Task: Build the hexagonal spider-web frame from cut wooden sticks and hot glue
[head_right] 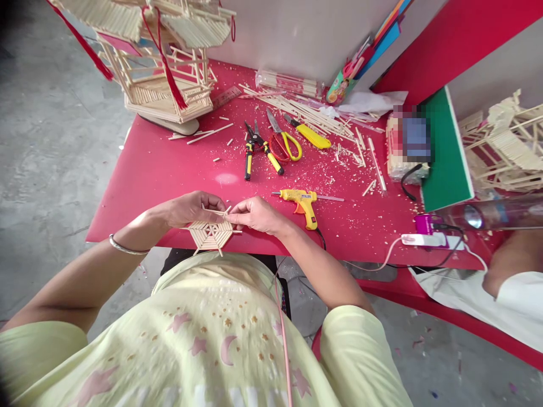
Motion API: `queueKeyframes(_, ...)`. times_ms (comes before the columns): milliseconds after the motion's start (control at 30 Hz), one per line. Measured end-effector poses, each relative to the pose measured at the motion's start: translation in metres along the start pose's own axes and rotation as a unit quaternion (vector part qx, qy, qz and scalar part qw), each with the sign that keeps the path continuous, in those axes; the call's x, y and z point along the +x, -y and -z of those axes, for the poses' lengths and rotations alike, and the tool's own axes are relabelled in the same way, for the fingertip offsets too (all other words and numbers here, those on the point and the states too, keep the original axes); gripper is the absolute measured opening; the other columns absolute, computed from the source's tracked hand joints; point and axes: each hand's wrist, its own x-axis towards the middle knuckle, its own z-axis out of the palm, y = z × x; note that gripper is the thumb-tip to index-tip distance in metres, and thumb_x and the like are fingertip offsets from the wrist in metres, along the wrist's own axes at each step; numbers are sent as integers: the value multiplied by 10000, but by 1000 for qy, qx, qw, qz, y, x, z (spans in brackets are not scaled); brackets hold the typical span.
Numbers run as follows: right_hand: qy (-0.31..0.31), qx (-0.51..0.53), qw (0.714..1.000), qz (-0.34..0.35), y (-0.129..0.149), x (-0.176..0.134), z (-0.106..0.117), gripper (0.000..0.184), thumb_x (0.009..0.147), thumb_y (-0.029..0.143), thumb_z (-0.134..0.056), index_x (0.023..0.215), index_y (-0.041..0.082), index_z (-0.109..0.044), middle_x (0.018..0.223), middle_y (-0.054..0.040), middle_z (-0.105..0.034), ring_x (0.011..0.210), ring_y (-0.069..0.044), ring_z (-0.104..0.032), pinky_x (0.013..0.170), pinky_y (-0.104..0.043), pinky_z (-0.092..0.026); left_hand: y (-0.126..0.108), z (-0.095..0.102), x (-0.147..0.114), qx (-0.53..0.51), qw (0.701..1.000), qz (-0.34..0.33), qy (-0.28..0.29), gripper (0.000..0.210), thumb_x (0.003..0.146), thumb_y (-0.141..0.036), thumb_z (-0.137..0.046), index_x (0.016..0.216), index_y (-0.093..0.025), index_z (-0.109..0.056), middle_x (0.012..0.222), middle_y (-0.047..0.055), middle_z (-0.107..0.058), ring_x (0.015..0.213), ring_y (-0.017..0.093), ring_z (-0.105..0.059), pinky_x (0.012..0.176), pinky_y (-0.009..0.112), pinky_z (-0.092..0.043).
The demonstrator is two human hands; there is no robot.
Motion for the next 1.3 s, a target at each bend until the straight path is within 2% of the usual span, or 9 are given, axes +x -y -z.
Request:
queueKeyframes(667, 1, 2, 1000, -25, 0, 2, -2, 337, 718, 458, -840, 751, 131, -770, 639, -15, -716, 578, -93, -586, 574, -223, -426, 2, 0, 0, 38, 999, -14, -12, 284, 699, -382, -872, 845, -191, -721, 701, -16, -664, 559, 98, -570, 508, 213, -407)
queueKeyframes(1067, 0, 15, 1000, -27, 1, 2, -3, 356, 699, 471, -857, 733, 129, -765, 642, -22, -714, 589, -97, -589, 569, -225, -418, -1, 0, -2, 33, 999, -2, -7, 280, 701, -369, -867, 859, -191, -719, 719, -13, -679, 588, 110, -604, 525, 212, -446)
queueKeyframes(1300, -1, -15, 1000, -17, 2, 2, -1, 381, 714, 507, -857, 745, 139, -765, 632, -9, -701, 580, -94, -574, 555, -223, -407, 3, 3, 1, 16, 1000, -10, 10, 306, 704, -394, -869, 879, -192, -719, 749, -4, -690, 594, 110, -613, 541, 213, -462)
